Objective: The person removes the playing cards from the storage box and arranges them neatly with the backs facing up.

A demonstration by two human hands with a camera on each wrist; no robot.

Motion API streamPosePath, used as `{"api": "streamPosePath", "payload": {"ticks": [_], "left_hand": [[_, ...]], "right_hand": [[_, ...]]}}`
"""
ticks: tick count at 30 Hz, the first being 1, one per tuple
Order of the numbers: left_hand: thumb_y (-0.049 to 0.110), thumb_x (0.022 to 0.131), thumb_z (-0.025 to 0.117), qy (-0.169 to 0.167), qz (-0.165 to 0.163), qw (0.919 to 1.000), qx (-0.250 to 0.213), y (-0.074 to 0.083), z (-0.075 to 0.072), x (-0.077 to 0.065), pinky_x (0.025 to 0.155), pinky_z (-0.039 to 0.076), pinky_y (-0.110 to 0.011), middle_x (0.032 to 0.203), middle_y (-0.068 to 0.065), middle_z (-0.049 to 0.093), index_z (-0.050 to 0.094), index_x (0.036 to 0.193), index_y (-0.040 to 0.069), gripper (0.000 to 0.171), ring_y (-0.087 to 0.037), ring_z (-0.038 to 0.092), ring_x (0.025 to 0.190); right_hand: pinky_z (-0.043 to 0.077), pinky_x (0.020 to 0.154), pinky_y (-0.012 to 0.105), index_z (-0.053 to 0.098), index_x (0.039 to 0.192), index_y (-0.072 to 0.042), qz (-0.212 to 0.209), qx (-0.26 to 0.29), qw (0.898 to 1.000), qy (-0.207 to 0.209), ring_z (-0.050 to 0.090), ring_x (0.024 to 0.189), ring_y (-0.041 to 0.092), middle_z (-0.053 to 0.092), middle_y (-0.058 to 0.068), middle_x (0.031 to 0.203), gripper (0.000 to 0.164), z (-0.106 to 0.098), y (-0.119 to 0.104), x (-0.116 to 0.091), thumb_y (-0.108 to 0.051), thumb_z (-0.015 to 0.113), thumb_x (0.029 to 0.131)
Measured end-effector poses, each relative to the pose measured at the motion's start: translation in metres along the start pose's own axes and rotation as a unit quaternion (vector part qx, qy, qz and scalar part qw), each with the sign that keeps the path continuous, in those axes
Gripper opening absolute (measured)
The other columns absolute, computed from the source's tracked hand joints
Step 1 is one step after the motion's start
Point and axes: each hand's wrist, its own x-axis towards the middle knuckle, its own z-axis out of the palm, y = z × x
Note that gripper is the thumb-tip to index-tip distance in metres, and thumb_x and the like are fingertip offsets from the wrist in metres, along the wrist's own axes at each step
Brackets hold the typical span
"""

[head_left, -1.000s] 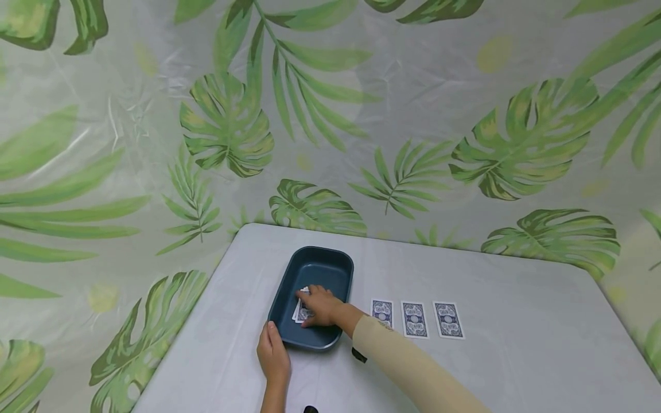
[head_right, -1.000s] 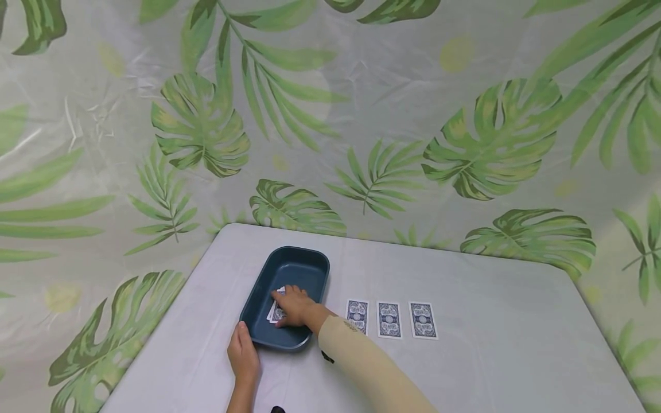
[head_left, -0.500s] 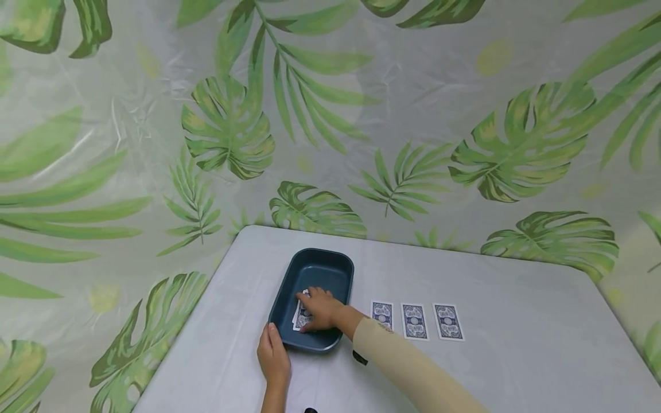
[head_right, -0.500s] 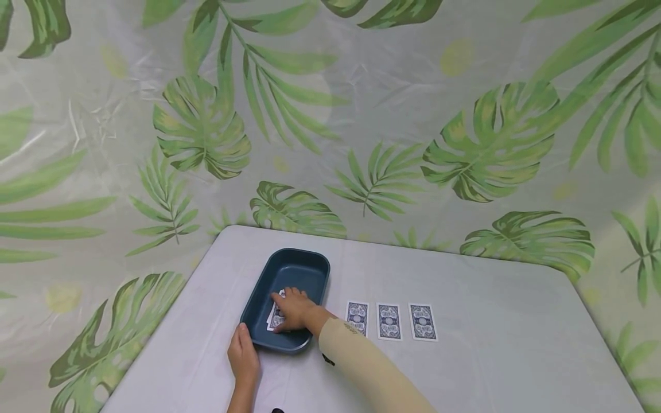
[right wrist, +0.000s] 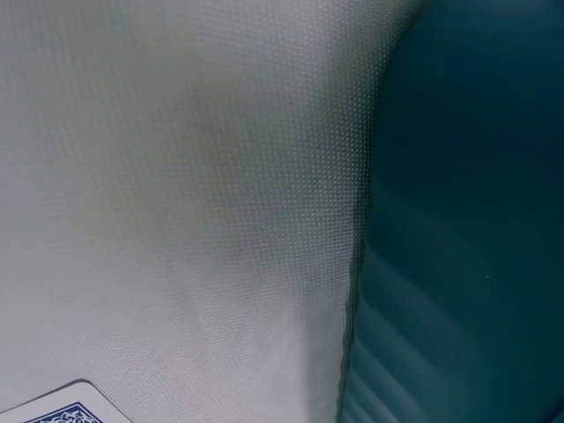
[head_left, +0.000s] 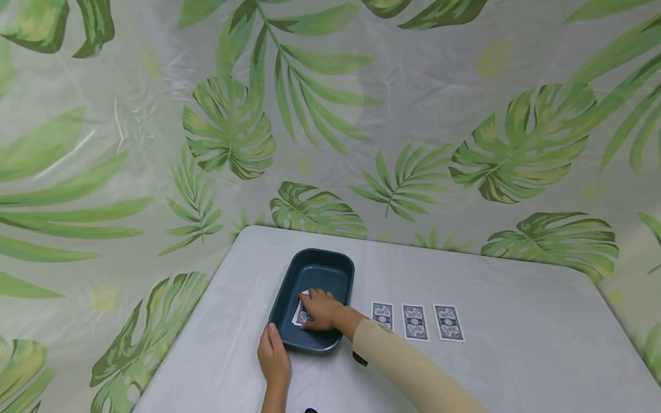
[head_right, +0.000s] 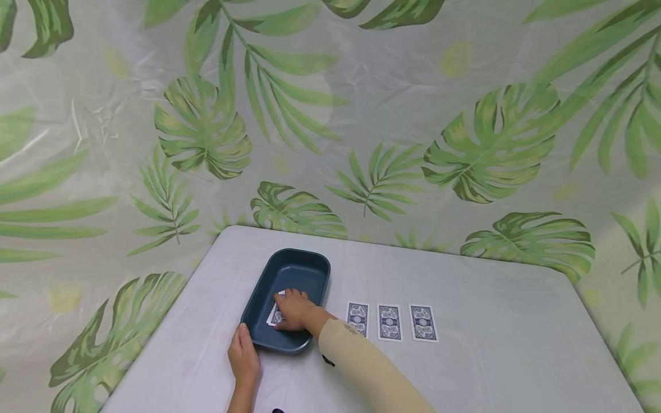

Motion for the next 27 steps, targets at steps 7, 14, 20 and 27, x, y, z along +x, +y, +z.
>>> {"api": "streamPosePath", "payload": {"ticks": [7,14,20,27], "left_hand": [[0.017,0.099,0.039,-0.001,0.006,1.0,0.004,0.001,0.002,-0.001,0.081,0.04,-0.05,0.102,-0.023,0.062,0.059,0.106,-0.009,0.034,-0.039,0.057,0.096],[0.017,0.098,0.04,-0.001,0.005,1.0,0.002,0.004,0.004,-0.002,0.081,0.041,-0.049,0.101,-0.023,0.062,0.059,0.104,-0.009,0.033,-0.038,0.058,0.095],[0.018,0.098,0.04,-0.001,0.0,1.0,0.002,0.003,0.005,-0.002,0.081,0.041,-0.049,0.1,-0.024,0.062,0.059,0.104,-0.009,0.034,-0.039,0.057,0.094],[0.018,0.099,0.037,-0.01,-0.016,0.9998,0.011,0.001,0.0,-0.001,0.083,0.04,-0.053,0.106,-0.027,0.059,0.056,0.109,-0.012,0.037,-0.042,0.055,0.1]], "right_hand": [[0.034,0.097,0.042,0.034,0.139,-0.012,0.002,-0.001,1.0,0.008,0.041,0.121,0.026,0.043,0.013,0.132,0.076,-0.001,0.002,-0.002,-0.05,0.064,0.08],[0.033,0.097,0.046,0.032,0.139,-0.011,0.002,0.016,1.0,0.02,0.039,0.121,0.029,0.042,0.016,0.133,0.079,-0.006,0.005,-0.006,-0.048,0.067,0.079],[0.036,0.094,0.043,0.036,0.138,-0.014,-0.049,0.003,0.997,0.063,0.04,0.115,0.024,0.044,0.012,0.128,0.076,-0.019,0.009,-0.011,-0.052,0.064,0.078],[0.037,0.092,0.04,0.045,0.136,-0.026,-0.137,-0.025,0.984,0.109,0.04,0.111,0.022,0.043,0.012,0.128,0.065,-0.052,0.014,-0.029,-0.054,0.062,0.08]]}}
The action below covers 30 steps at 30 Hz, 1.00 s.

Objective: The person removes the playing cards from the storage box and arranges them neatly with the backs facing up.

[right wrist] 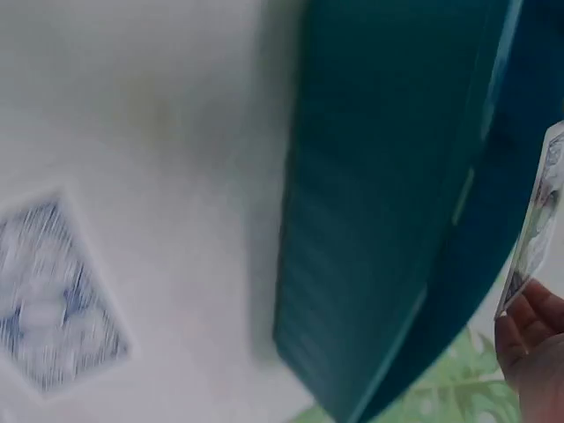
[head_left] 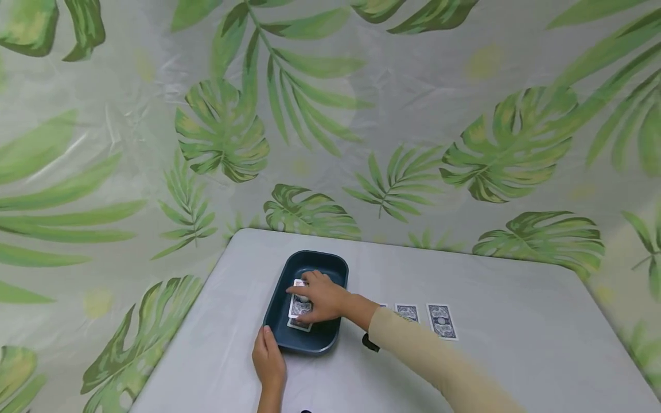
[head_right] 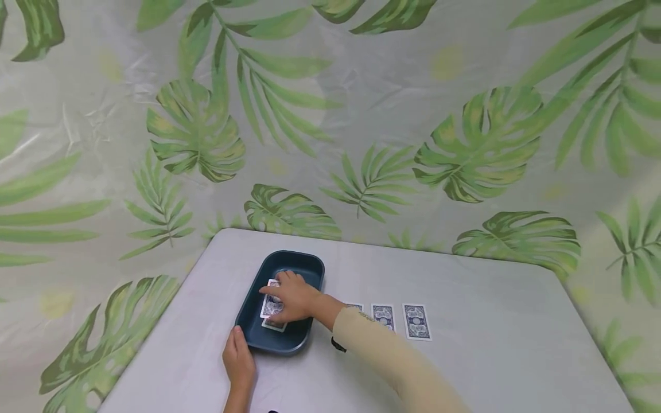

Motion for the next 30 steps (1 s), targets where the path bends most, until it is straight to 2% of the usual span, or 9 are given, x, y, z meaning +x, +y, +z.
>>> {"api": "streamPosePath", "payload": {"ticks": [6,13,21,28,30], "left_hand": [[0.016,0.099,0.038,0.014,0.006,0.9999,0.001,-0.001,-0.004,-0.001,0.082,0.039,-0.052,0.103,-0.029,0.059,0.057,0.106,-0.013,0.035,-0.044,0.055,0.098],[0.017,0.098,0.039,0.017,0.003,0.9998,-0.009,0.0,-0.003,-0.001,0.085,0.037,-0.05,0.105,-0.029,0.059,0.057,0.106,-0.012,0.036,-0.044,0.054,0.1],[0.017,0.099,0.038,0.01,-0.001,0.9998,-0.018,0.004,0.0,-0.004,0.085,0.037,-0.05,0.107,-0.029,0.058,0.057,0.107,-0.012,0.036,-0.044,0.053,0.101],[0.019,0.099,0.04,0.018,0.0,0.9997,-0.017,0.003,0.0,-0.003,0.078,0.038,-0.047,0.095,-0.026,0.061,0.059,0.092,-0.009,0.034,-0.041,0.056,0.09],[0.02,0.099,0.039,0.016,-0.001,0.9997,-0.018,0.004,0.0,-0.003,0.079,0.038,-0.047,0.096,-0.026,0.061,0.059,0.093,-0.009,0.035,-0.041,0.056,0.091]], "right_hand": [[0.038,0.094,0.038,0.051,0.131,-0.029,-0.039,-0.029,0.999,0.002,0.038,0.115,0.023,0.039,0.012,0.132,0.056,-0.019,0.012,-0.026,-0.051,0.062,0.08],[0.039,0.094,0.036,0.05,0.13,-0.031,-0.026,-0.036,0.999,-0.016,0.036,0.119,0.024,0.035,0.012,0.135,0.055,-0.038,0.037,-0.069,-0.05,0.063,0.08],[0.035,0.093,0.05,0.052,0.127,-0.023,-0.027,-0.022,0.999,0.018,0.039,0.118,0.031,0.04,0.018,0.13,0.055,-0.044,0.077,-0.138,-0.041,0.069,0.079],[0.034,0.094,0.053,0.053,0.126,-0.02,0.017,-0.021,1.0,0.009,0.041,0.117,0.035,0.043,0.019,0.129,0.052,-0.042,0.102,-0.19,-0.039,0.068,0.08],[0.034,0.093,0.054,0.054,0.125,-0.02,0.032,-0.028,0.999,0.009,0.041,0.117,0.035,0.044,0.019,0.128,0.051,-0.04,0.108,-0.202,-0.038,0.068,0.08]]}}
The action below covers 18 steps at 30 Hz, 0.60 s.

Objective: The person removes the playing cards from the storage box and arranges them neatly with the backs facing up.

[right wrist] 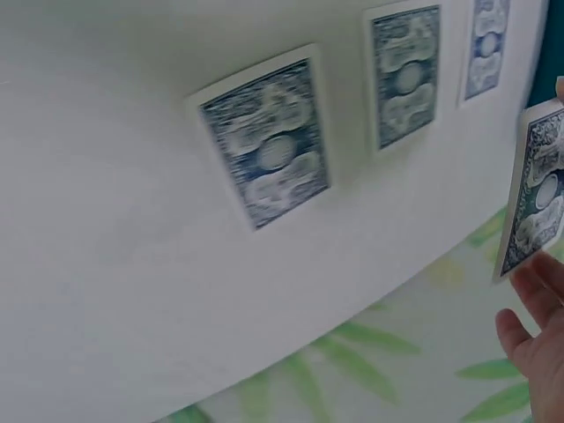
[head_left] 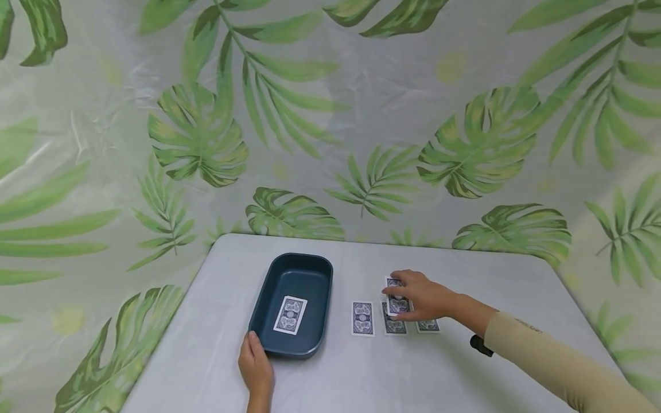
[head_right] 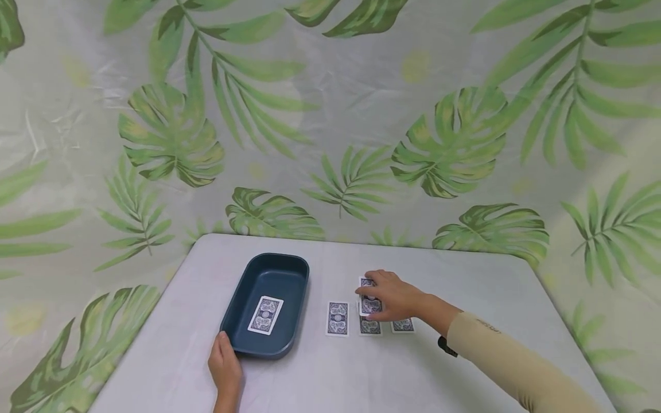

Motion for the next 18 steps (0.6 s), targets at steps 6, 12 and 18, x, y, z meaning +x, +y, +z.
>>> {"api": "streamPosePath", "payload": {"ticks": [6,12,18], "left_hand": [[0.02,0.099,0.038,-0.002,-0.007,1.0,-0.001,0.0,0.001,0.0,0.08,0.037,-0.049,0.099,-0.027,0.06,0.059,0.096,-0.01,0.036,-0.042,0.055,0.095],[0.019,0.099,0.037,-0.006,-0.014,0.9999,-0.003,0.002,0.0,-0.002,0.083,0.037,-0.05,0.103,-0.028,0.059,0.058,0.099,-0.011,0.037,-0.042,0.054,0.098],[0.019,0.099,0.038,-0.004,-0.012,0.9999,-0.003,0.001,0.0,0.0,0.083,0.037,-0.049,0.103,-0.028,0.06,0.058,0.099,-0.011,0.036,-0.042,0.054,0.098]], "right_hand": [[0.033,0.092,0.057,0.056,0.123,-0.018,0.032,-0.003,0.999,0.001,0.043,0.116,0.037,0.046,0.02,0.127,0.051,0.002,0.016,-0.03,-0.036,0.071,0.078],[0.037,0.088,0.056,0.057,0.121,-0.015,0.077,0.016,0.997,-0.024,0.044,0.113,0.039,0.045,0.022,0.125,0.05,0.006,0.03,-0.061,-0.035,0.072,0.077],[0.038,0.086,0.058,0.058,0.119,-0.014,0.105,0.023,0.994,-0.035,0.045,0.111,0.042,0.046,0.023,0.124,0.05,0.013,0.041,-0.084,-0.032,0.074,0.075]]}}
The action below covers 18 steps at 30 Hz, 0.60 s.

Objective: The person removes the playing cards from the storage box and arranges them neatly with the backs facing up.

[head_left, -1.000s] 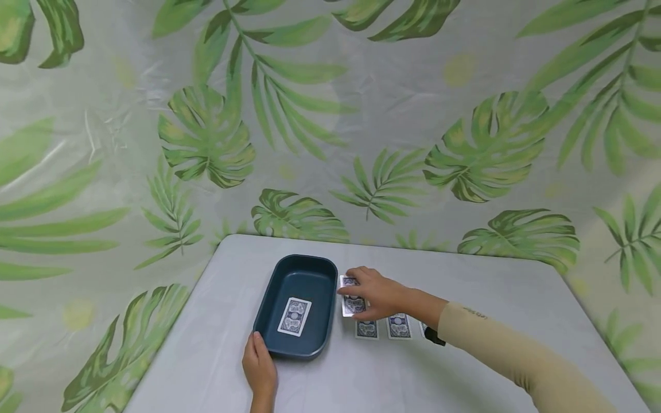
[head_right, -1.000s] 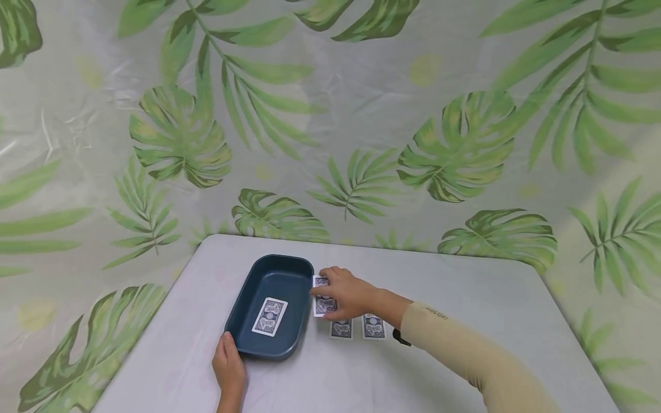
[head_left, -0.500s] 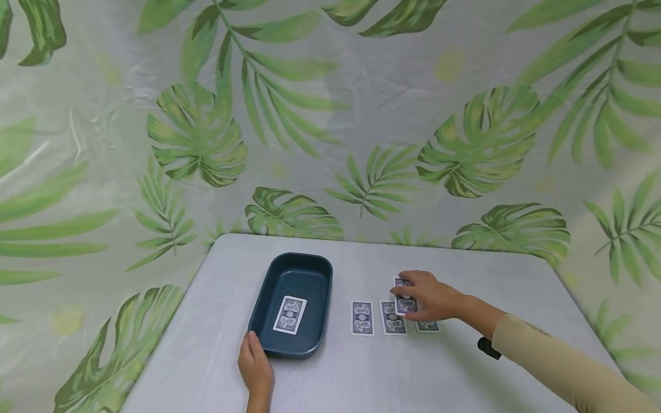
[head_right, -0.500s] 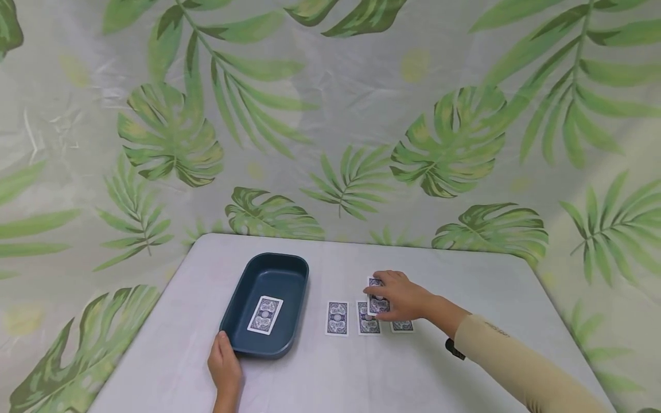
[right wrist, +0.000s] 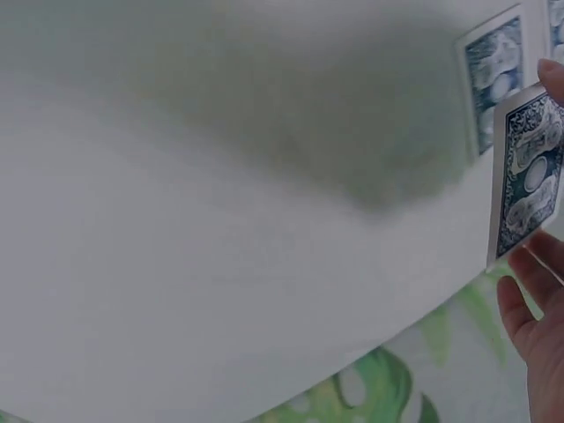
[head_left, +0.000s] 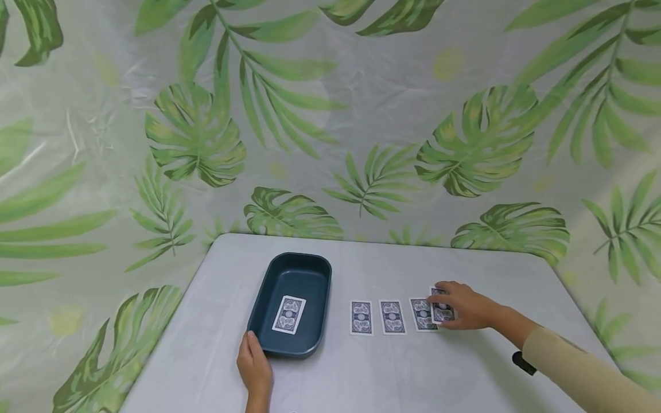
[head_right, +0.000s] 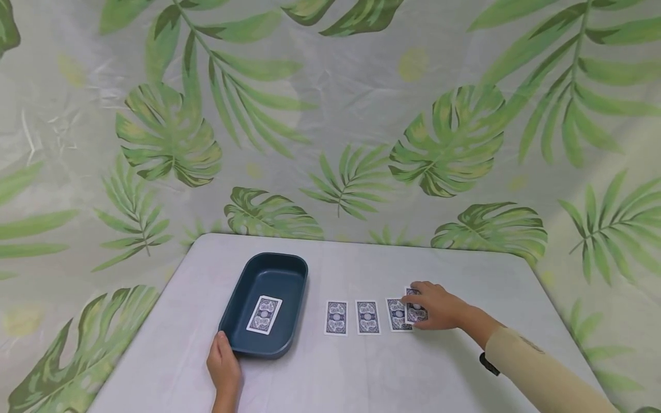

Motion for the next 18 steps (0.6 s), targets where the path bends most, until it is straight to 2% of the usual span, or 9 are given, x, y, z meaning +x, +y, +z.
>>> {"api": "streamPosePath", "payload": {"ticks": [7,14,18], "left_hand": [[0.019,0.099,0.038,0.002,0.005,1.0,-0.003,-0.001,0.0,0.0,0.083,0.037,-0.049,0.102,-0.028,0.059,0.058,0.1,-0.011,0.036,-0.043,0.054,0.098],[0.017,0.099,0.038,0.006,0.018,0.9998,0.006,-0.001,0.001,0.001,0.079,0.037,-0.05,0.098,-0.029,0.059,0.058,0.095,-0.011,0.035,-0.045,0.054,0.094],[0.018,0.099,0.038,0.004,0.013,0.9999,0.005,-0.001,0.0,0.001,0.079,0.037,-0.048,0.097,-0.028,0.06,0.058,0.094,-0.011,0.035,-0.044,0.054,0.094]], "right_hand": [[0.04,0.083,0.056,0.061,0.116,-0.012,0.015,-0.012,1.0,-0.008,0.048,0.107,0.041,0.049,0.023,0.121,0.051,0.009,0.016,-0.015,-0.032,0.076,0.071],[0.041,0.083,0.057,0.061,0.114,-0.012,0.03,0.01,0.999,-0.03,0.049,0.106,0.042,0.049,0.024,0.12,0.051,0.016,0.025,-0.024,-0.032,0.077,0.071],[0.04,0.084,0.058,0.062,0.113,-0.012,0.04,0.022,0.998,-0.041,0.048,0.107,0.044,0.049,0.025,0.121,0.05,0.02,0.026,-0.028,-0.032,0.078,0.07]]}}
